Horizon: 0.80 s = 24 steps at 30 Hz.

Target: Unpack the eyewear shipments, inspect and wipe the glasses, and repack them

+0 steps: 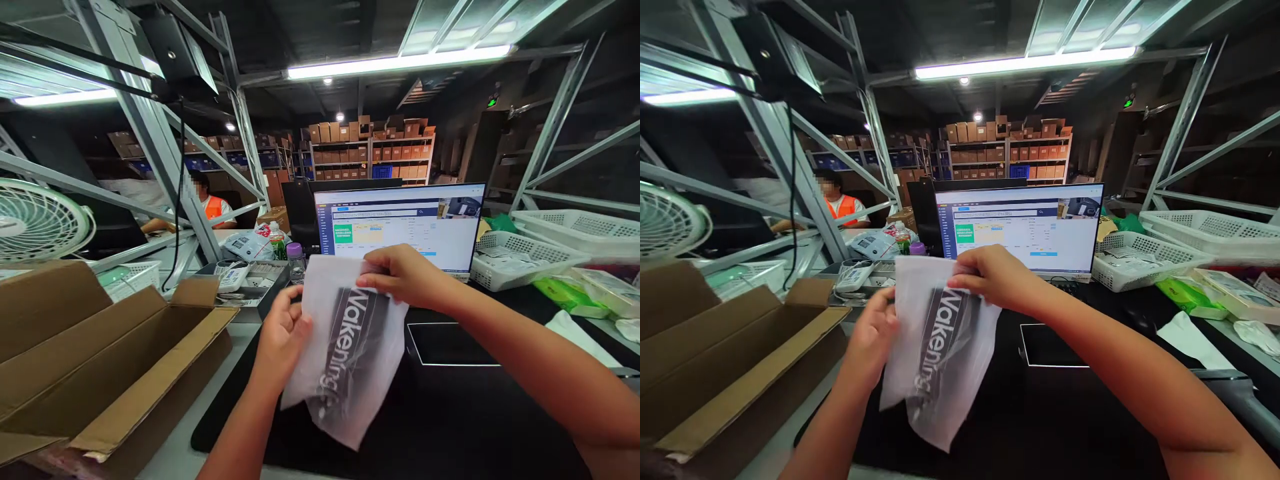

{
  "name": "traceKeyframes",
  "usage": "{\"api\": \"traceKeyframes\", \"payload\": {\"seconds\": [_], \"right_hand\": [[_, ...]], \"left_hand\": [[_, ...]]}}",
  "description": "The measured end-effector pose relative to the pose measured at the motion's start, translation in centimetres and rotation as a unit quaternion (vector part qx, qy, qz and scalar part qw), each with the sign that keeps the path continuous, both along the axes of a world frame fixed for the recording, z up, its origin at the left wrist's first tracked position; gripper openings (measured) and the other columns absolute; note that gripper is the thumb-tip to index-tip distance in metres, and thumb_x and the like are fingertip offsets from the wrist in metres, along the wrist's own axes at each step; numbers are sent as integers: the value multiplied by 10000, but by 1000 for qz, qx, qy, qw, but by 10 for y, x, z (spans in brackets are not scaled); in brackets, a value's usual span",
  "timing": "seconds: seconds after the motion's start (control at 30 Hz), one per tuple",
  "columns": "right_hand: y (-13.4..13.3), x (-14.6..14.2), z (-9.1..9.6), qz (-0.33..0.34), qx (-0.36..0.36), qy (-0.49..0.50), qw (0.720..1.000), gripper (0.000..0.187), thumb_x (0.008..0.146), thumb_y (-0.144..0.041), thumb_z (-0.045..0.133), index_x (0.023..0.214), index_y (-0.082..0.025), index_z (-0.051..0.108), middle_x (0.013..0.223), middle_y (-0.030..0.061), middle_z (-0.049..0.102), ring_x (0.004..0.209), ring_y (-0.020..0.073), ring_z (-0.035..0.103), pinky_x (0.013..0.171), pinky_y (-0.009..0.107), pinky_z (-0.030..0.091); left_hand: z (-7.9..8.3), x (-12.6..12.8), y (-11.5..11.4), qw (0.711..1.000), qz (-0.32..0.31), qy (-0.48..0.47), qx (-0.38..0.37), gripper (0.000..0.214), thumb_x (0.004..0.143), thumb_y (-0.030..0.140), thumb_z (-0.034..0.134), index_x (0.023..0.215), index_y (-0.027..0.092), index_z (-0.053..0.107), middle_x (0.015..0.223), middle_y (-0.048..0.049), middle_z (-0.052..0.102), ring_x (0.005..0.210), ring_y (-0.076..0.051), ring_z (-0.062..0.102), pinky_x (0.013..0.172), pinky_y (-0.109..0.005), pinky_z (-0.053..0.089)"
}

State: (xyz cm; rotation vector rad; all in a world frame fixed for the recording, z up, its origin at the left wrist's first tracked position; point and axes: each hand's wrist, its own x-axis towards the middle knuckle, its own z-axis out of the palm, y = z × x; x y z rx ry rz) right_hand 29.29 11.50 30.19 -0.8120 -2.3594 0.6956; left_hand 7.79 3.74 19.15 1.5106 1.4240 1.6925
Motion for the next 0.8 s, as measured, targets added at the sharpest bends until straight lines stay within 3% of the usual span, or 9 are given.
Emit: {"api": "traceKeyframes", "payload": {"seconds": [0.07,0.2,0.37,0.43,0.5,0.57,0.67,0.73,0.8], "right_hand": [[11,6,-6,-27,-16,21,999,334,869,-447,612,674,-194,516,592,-70,460,455,75,473,424,196,357],[48,5,-44,-122,19,-95,988,366,940,-469,505,689,-201,494,585,-55,534,475,98,514,471,215,381],[75,-14,-101,-199,90,-174,960,222,912,-281,582,727,-167,623,769,88,710,768,251,666,670,319,461],[68,-20,-108,-222,130,-183,949,146,915,-218,571,917,-121,681,998,199,726,965,337,666,816,425,482],[48,-25,-108,-222,170,-177,944,290,934,-214,558,1188,-96,638,1291,249,625,1197,363,581,996,500,424],[19,-29,-110,-150,206,-172,952,506,941,-317,594,1409,-148,499,1518,178,450,1379,306,439,1137,456,337],[-24,-36,-132,136,241,-182,944,817,863,-562,659,1521,-188,353,1577,123,370,1431,281,386,1180,432,339],[-42,-38,-158,233,270,-189,915,702,906,-522,617,1481,-169,423,1486,130,504,1352,316,494,1135,497,411],[-48,-36,-183,227,323,-172,902,470,995,-300,501,1425,-110,488,1406,145,582,1289,319,559,1064,486,499]], "left_hand": [[-23,-10,-5,997,-51,-18,-55,830,634,795,648,1166,164,554,822,-52,682,666,-189,625,594,-272,486],[-60,-35,-9,987,-71,-1,-146,551,697,653,675,839,121,646,676,-42,655,595,-164,572,558,-252,418],[-70,-63,12,981,-43,80,-174,383,680,517,742,651,150,637,604,25,559,580,-122,460,544,-236,286],[-73,-64,22,979,-37,98,-176,364,728,493,735,645,160,611,606,38,526,581,-114,439,555,-240,283],[-78,-62,29,977,-43,98,-187,381,788,501,703,660,161,587,604,46,499,559,-105,425,551,-240,298],[-85,-58,33,974,-57,82,-203,405,845,530,645,695,160,579,598,53,484,524,-95,410,530,-238,310],[-95,-55,36,973,-65,51,-216,430,874,556,599,705,164,554,587,62,459,493,-84,384,502,-231,297],[-98,-56,35,974,-61,35,-217,447,861,572,604,683,168,533,582,64,443,493,-83,378,501,-231,287],[-100,-56,34,973,-60,19,-221,463,844,598,604,682,170,532,581,63,441,496,-84,380,501,-233,281]]}}
